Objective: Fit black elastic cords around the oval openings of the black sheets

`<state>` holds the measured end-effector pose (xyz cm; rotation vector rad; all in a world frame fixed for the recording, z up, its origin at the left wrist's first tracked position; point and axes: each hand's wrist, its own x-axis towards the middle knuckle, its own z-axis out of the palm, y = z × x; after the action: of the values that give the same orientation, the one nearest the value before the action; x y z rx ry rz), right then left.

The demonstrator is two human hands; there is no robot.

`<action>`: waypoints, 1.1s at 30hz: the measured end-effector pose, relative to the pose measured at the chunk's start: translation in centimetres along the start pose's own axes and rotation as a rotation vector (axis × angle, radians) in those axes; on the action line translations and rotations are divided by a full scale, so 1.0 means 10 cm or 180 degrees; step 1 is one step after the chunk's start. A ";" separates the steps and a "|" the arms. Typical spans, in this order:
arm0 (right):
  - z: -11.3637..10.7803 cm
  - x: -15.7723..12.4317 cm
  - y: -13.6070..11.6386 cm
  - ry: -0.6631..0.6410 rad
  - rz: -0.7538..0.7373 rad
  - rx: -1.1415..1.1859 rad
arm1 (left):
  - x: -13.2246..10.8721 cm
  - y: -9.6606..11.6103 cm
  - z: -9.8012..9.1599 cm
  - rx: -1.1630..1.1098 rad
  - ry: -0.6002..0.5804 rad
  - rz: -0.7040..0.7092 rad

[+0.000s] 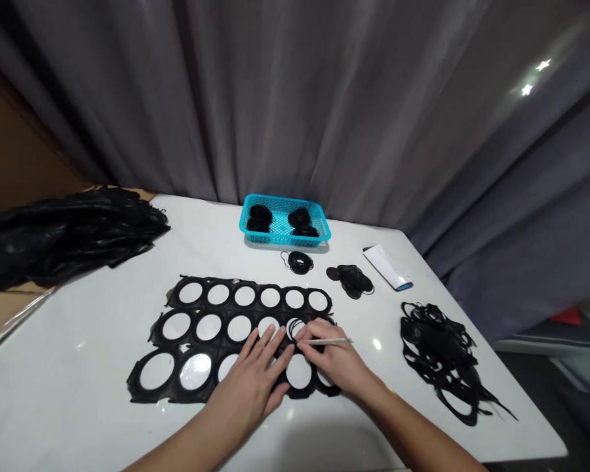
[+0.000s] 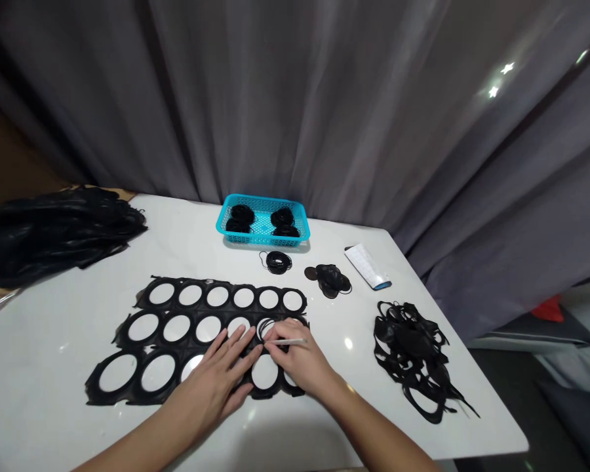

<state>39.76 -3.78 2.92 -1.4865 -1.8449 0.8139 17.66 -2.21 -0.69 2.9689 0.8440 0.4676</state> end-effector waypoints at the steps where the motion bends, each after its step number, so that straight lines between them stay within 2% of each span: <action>1: 0.02 -0.02 -0.01 -0.0005 -0.0104 -0.0104 | 0.00 0.00 0.00 0.0021 0.0002 0.0003; 5: 0.10 -0.08 0.03 -0.0084 -0.0909 -0.0932 | 0.00 0.00 0.00 -0.0013 0.0033 -0.0002; 7: 0.05 -0.02 0.10 -0.0086 -0.1208 -0.1372 | -0.01 0.00 0.00 -0.0064 0.0036 -0.0020; 9: -0.10 0.12 0.20 0.0163 -0.1029 -0.1661 | -0.02 0.00 0.00 -0.0073 0.0016 -0.0017; 13: -0.44 0.48 0.37 0.1058 -0.0013 -0.1574 | -0.01 -0.01 -0.03 -0.0157 0.0067 -0.0046; 16: -0.46 0.64 0.41 0.1059 0.0175 -0.1065 | 0.10 -0.07 -0.07 -0.0370 0.0097 -0.0126; 20: -0.41 0.69 0.46 0.0980 0.0267 -0.0950 | 0.27 -0.20 -0.08 -0.0380 -0.0014 -0.0103; 23: -0.59 0.70 0.56 0.1232 0.0510 -0.1021 | 0.29 -0.26 -0.04 -0.0213 -0.0073 0.0132; 26: -0.80 0.70 0.60 0.1479 0.0595 -0.0975 | 0.25 -0.26 0.01 -0.0188 -0.0018 0.0168; 29: -0.77 0.71 0.50 0.1284 0.0536 -0.0555 | 0.25 -0.24 0.05 -0.0232 -0.0046 0.0111; 33: -0.40 0.71 0.30 0.0339 0.0339 0.0136 | 0.33 -0.25 0.08 -0.0248 -0.0068 0.0011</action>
<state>43.47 4.00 3.68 -1.5809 -1.6728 0.8029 19.27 1.63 -0.81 2.8996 0.7998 0.4571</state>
